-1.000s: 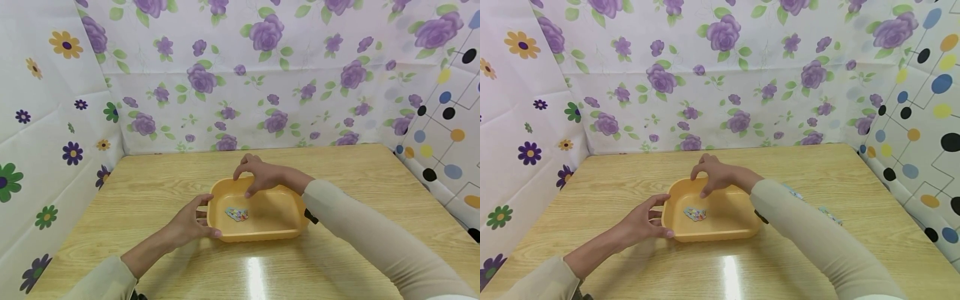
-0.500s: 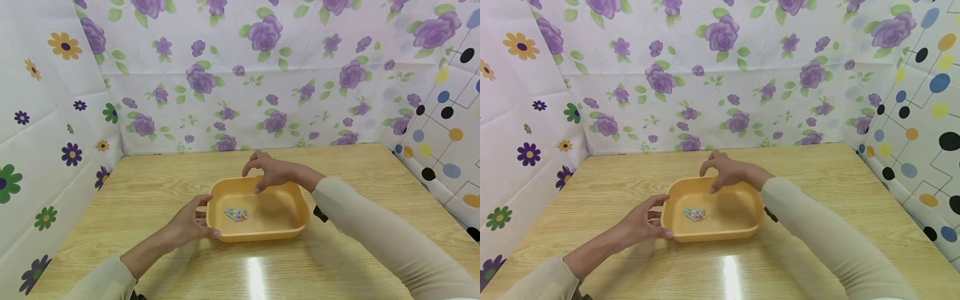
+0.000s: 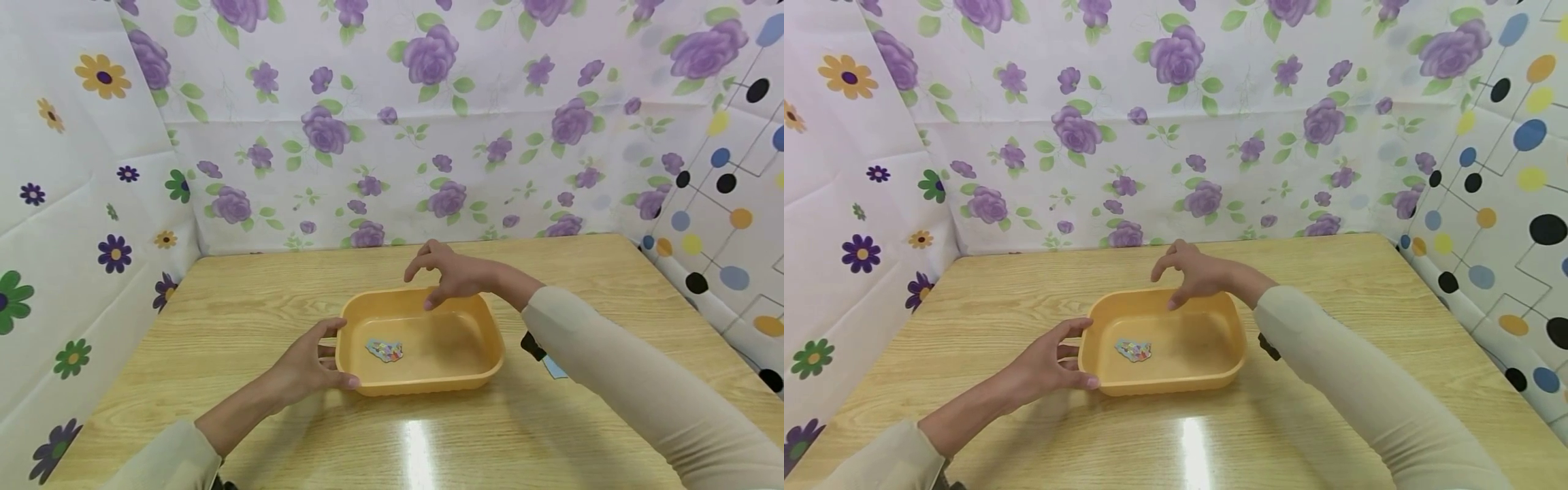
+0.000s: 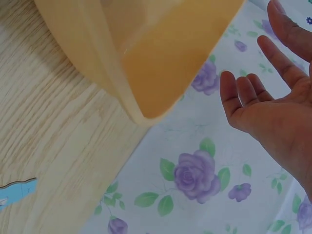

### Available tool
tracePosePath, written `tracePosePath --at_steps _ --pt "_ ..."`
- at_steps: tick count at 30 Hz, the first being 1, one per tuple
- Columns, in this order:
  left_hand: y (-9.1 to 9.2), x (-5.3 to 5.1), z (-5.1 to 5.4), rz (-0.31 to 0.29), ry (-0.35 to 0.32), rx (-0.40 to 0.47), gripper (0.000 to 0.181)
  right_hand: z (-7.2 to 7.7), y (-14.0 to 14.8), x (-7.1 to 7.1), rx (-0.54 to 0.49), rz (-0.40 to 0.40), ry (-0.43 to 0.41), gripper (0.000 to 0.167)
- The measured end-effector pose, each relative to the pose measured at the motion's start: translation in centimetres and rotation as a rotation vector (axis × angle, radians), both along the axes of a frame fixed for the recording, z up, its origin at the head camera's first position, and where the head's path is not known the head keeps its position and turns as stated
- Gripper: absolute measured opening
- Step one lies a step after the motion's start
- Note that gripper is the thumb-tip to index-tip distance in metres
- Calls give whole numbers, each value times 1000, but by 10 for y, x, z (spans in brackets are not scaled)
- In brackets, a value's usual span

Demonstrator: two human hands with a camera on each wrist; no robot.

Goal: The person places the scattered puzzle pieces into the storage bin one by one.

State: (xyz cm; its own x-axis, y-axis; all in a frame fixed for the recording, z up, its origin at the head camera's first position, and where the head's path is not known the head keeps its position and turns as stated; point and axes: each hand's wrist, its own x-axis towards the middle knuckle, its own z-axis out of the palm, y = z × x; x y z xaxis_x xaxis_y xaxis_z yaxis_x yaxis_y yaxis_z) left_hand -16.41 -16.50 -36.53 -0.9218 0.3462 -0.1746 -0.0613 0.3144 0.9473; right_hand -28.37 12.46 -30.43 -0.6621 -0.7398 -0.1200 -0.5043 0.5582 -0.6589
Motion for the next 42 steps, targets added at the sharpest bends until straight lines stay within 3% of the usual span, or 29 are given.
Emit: tracePosePath --at_steps 19,42 --pt "1 1 2 3 3 -8 103 4 35 -1 -24 -73 -6 44" --pt "2 1 3 1 -4 -13 103 -6 78 1 -54 -128 -33 42"
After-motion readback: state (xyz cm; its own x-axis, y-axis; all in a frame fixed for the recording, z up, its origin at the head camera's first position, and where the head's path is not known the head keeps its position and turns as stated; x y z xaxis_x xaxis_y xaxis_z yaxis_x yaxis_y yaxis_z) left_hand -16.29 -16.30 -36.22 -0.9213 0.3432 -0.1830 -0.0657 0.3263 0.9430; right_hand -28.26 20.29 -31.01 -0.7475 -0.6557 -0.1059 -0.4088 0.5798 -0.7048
